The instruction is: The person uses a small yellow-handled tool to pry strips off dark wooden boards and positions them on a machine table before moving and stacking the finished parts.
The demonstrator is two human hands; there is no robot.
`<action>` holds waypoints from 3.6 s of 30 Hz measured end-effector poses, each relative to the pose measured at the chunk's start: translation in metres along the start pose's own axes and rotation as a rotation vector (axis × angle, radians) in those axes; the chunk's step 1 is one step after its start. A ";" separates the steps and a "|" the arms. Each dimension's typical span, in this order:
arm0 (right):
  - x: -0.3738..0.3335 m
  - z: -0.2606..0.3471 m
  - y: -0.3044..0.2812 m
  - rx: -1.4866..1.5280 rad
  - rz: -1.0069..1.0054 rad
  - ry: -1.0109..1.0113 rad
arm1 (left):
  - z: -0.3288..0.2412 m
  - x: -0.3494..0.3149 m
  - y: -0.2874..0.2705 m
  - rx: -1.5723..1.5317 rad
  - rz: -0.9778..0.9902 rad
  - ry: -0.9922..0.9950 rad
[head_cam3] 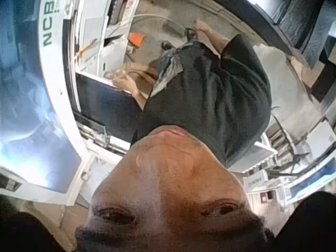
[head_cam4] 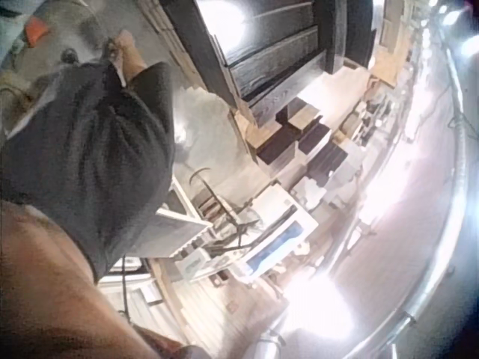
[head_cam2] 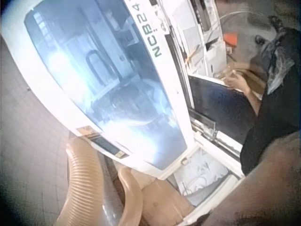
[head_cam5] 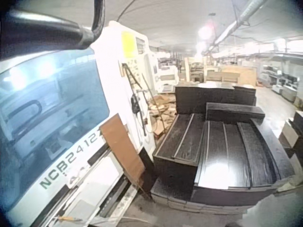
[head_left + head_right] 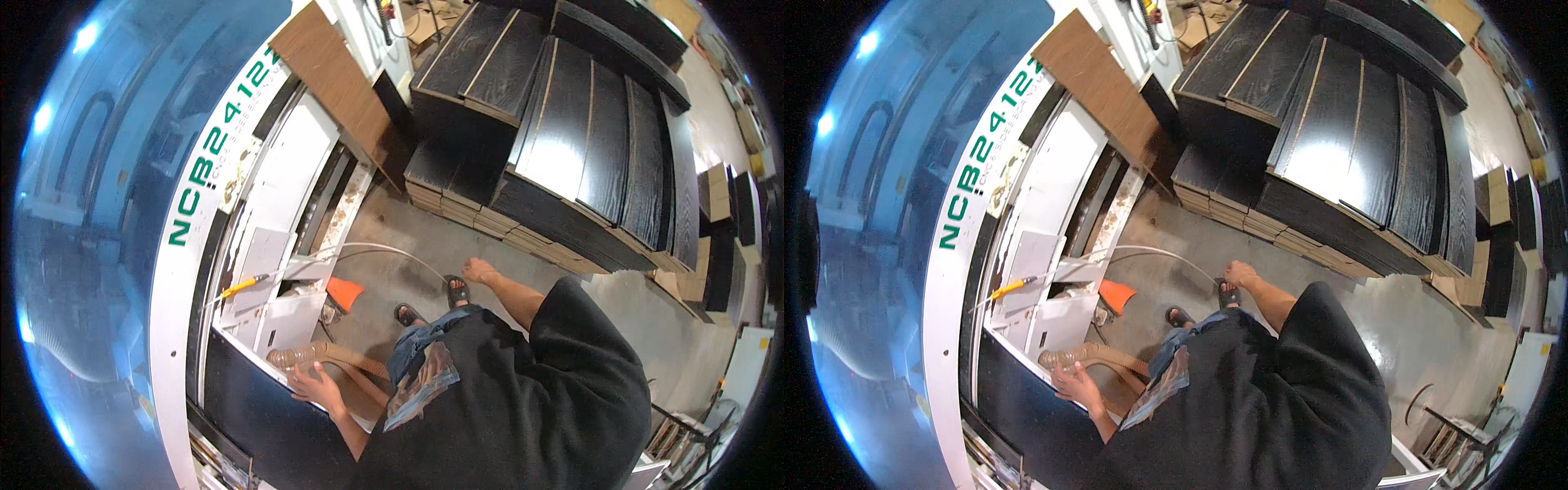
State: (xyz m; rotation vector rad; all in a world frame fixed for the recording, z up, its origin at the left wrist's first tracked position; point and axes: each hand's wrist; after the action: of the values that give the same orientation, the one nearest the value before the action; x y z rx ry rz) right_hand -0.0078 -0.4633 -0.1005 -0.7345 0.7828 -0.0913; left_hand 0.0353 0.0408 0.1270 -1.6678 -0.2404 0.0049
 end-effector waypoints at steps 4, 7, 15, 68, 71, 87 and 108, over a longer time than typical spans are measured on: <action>-0.005 0.026 -0.017 0.420 -0.096 0.104 | 0.017 0.019 0.033 -0.111 -0.042 0.163; -0.017 0.007 -0.002 0.392 -0.164 0.134 | -0.004 0.052 0.052 -0.157 0.020 0.213; -0.106 -0.038 0.038 0.494 0.006 0.436 | -0.015 0.134 0.081 -0.469 0.060 0.317; -0.086 0.200 -0.180 0.591 -0.681 -0.335 | -0.372 0.152 0.075 -1.774 1.237 0.635; -0.119 0.201 -0.173 0.370 -0.711 -0.487 | -0.342 0.142 0.060 -1.651 1.301 0.784; -0.087 0.188 -0.196 0.931 -0.343 0.121 | -0.388 0.152 0.087 -1.371 1.235 0.179; -0.218 0.174 -0.111 1.188 -0.139 -0.008 | -0.249 0.135 0.155 -0.862 1.627 0.558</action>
State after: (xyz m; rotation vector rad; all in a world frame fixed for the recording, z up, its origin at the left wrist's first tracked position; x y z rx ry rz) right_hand -0.0276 -0.3746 0.1854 0.3441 0.5322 -0.6188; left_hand 0.2278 -0.1967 0.0216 -2.1513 1.7664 0.7196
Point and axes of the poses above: each hand's wrist, its own x-axis towards the middle knuckle, its own y-axis out of the palm, z = x × y, and after that the axes turned 6 degrees about y, right-handed
